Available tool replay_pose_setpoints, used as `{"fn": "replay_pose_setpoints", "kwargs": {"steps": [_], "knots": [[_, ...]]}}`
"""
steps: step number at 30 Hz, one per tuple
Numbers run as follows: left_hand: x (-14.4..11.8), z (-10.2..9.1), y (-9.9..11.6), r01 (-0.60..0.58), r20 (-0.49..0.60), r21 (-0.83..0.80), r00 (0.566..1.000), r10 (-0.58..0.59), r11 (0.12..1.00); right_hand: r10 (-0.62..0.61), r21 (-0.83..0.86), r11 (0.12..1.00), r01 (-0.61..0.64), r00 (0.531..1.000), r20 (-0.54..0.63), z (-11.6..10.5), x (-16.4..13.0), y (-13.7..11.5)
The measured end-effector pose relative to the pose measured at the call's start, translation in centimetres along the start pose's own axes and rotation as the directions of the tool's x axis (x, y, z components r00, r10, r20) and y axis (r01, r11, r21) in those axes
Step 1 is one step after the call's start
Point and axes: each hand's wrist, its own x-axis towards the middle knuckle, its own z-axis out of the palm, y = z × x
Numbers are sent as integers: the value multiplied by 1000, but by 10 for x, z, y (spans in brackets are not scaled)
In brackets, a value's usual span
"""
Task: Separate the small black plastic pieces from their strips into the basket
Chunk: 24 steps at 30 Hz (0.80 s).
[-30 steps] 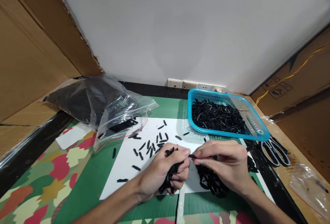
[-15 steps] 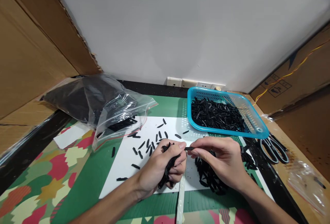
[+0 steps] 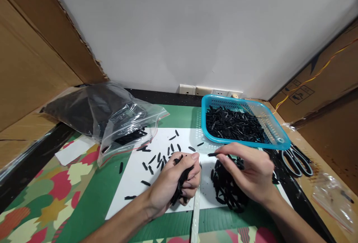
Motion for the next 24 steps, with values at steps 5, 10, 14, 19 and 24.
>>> {"fn": "replay_pose_setpoints", "kwargs": {"steps": [5, 10, 14, 19, 24], "knots": [[1, 0, 1, 20, -81, -33, 996, -23, 999, -11, -527, 831, -179, 942, -336, -26, 8, 30], [4, 0, 0, 83, -136, -7, 987, -83, 997, 95, -515, 822, -245, 949, -299, -20, 10, 26], [6, 2, -4, 120, -198, 42, 974, -110, 992, 77, -36, 997, -74, 991, 111, 10, 3, -5], [7, 4, -9, 146, -331, 117, 938, -100, 982, 177, 163, 962, -219, 955, 236, 32, -5, -19], [7, 3, -7, 155, -231, 107, 965, -127, 982, 267, 246, 910, -334, 925, 270, 29, -3, -17]]}}
